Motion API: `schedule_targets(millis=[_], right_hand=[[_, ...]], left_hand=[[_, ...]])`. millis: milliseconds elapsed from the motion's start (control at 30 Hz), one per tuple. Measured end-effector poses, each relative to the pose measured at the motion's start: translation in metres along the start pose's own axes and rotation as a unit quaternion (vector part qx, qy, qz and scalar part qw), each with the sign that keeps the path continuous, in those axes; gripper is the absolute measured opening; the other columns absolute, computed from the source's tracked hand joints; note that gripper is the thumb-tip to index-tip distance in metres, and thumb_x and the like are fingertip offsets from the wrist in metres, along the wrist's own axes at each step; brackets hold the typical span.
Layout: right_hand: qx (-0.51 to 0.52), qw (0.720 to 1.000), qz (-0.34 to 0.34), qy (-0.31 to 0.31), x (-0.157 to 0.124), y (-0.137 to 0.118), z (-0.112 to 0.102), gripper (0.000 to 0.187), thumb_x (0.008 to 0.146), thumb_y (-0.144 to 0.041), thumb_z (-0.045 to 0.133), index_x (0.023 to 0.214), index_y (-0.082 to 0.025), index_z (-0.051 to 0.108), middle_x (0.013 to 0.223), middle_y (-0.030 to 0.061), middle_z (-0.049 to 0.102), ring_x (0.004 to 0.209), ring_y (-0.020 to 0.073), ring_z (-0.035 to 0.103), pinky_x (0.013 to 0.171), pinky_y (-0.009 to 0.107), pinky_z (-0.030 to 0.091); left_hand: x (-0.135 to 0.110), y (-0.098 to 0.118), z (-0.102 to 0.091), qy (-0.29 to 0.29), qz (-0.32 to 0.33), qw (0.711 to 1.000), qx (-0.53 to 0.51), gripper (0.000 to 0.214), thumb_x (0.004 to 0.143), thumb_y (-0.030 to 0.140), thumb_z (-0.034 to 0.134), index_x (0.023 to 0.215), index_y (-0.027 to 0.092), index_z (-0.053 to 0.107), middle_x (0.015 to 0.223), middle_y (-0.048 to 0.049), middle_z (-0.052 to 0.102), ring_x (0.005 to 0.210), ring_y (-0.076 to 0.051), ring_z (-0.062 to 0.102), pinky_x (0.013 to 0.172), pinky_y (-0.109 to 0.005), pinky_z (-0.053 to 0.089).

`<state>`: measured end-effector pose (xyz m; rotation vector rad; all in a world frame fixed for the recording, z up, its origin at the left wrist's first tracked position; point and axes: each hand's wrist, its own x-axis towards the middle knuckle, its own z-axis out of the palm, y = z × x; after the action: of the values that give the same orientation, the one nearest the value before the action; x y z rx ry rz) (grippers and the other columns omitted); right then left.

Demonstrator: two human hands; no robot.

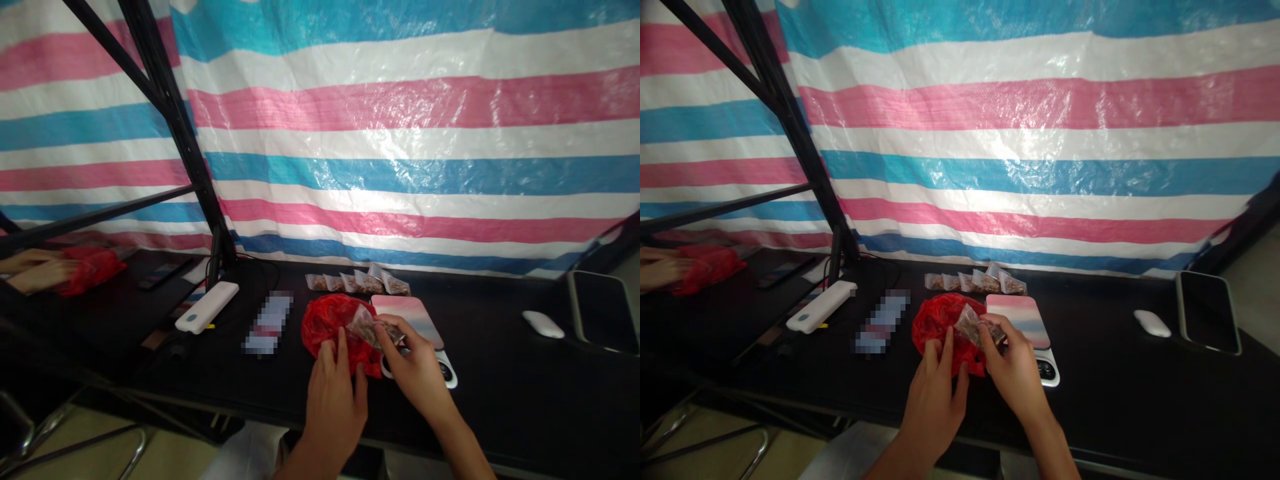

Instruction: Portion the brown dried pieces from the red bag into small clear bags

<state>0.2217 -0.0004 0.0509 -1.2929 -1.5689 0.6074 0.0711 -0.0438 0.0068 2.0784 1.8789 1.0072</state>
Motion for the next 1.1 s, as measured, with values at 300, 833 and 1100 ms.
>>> schedule_targets(millis=[300, 833, 1100], right_hand=[[0.116, 0.993, 0.017, 0.012, 0.001, 0.004, 0.003, 0.038, 0.090, -0.054, 0.064, 0.108, -0.022, 0.070, 0.105, 0.0087, 0.076, 0.095, 0.0244, 0.072, 0.087, 0.035, 0.058], [0.076, 0.994, -0.059, -0.058, -0.006, -0.013, 0.030, 0.026, 0.099, -0.040, 0.056, 0.111, -0.023, 0.071, 0.108, 0.0075, 0.074, 0.092, 0.0205, 0.067, 0.087, 0.032, 0.054], [0.195, 0.980, -0.029, -0.018, -0.002, -0.019, 0.037, 0.022, 0.091, -0.043, 0.068, 0.102, -0.024, 0.070, 0.090, 0.0025, 0.071, 0.084, 0.0186, 0.066, 0.078, 0.030, 0.055]], left_hand=[[0.022, 0.008, -0.019, 0.071, -0.047, 0.941, -0.326, 0.034, 0.103, 0.033, 0.046, 0.127, 0.022, 0.067, 0.113, -0.0099, 0.067, 0.108, -0.022, 0.066, 0.099, -0.035, 0.052], [0.034, 0.012, -0.016, 0.093, -0.017, 0.887, -0.451, 0.043, 0.105, 0.050, 0.041, 0.124, 0.021, 0.068, 0.130, -0.0113, 0.066, 0.126, -0.023, 0.059, 0.114, -0.039, 0.042], [0.040, 0.000, -0.022, 0.094, -0.008, 0.881, -0.463, 0.044, 0.108, 0.047, 0.036, 0.129, 0.023, 0.065, 0.136, -0.0094, 0.064, 0.130, -0.022, 0.057, 0.113, -0.038, 0.043]])
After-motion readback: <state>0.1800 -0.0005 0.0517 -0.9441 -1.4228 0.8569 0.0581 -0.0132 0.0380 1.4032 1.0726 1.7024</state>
